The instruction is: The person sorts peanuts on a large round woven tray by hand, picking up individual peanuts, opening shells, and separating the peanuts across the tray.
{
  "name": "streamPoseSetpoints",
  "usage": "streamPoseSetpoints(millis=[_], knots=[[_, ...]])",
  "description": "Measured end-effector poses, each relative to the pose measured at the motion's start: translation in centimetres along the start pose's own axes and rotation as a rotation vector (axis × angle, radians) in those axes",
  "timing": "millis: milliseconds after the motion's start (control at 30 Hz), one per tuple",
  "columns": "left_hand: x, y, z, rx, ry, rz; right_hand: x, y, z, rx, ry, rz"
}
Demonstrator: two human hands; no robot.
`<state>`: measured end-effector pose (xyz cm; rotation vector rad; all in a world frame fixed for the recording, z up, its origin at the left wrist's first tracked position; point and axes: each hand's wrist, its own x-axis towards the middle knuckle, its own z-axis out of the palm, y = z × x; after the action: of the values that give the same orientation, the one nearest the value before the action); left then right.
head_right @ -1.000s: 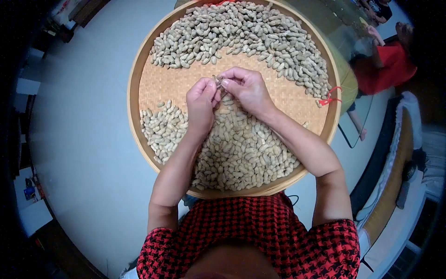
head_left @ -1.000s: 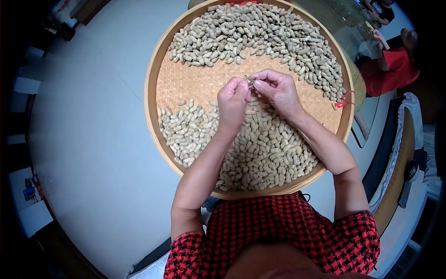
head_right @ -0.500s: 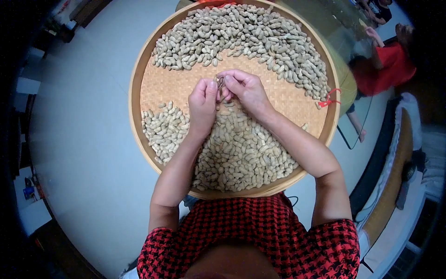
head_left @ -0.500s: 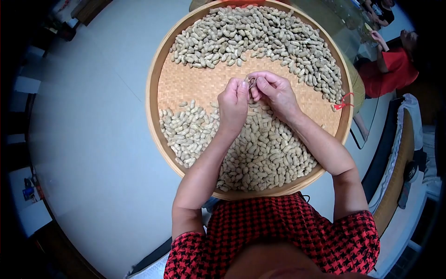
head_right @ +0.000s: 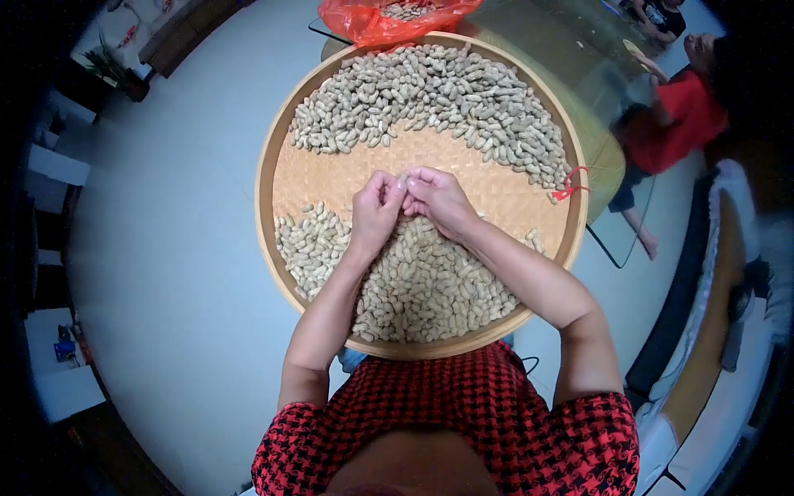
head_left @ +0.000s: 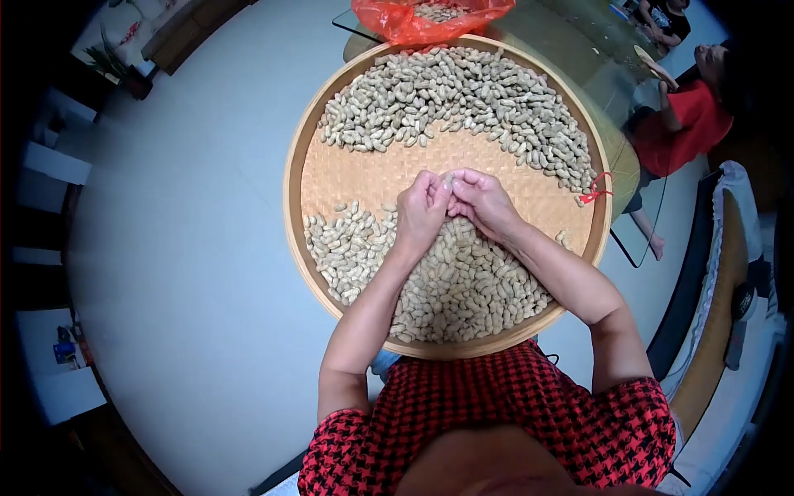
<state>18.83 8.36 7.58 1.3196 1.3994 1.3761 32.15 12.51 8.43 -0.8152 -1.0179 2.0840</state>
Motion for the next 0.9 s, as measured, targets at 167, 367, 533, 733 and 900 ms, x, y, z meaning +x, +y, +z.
streamPoseSetpoints(millis=[167,367,533,733,900], knots=[[-0.9,0.6,0.2,0.509,-0.068,0.277,-1.3,0.5,-1.3,-0.020,-0.019,0.096],[-2.8,1.3,-1.3,0.318,-0.095,0.129,0.6,-2.4,-0.9,-0.155,0.046,0.186],[-5.6,0.7,-0.7,0.207,0.070,0.004,10.9,-13.9,0.0,-0.172,0.228,-0.299],[-7.9,1.5,1.1,0.352,0.045,0.139,17.9,-20.5,-4.1,-0.222,0.367,-0.479],[-9.7,3.0,1.4,0.507,0.028,0.198,9.8,-16.1,-9.8,-0.254,0.262,-0.409]])
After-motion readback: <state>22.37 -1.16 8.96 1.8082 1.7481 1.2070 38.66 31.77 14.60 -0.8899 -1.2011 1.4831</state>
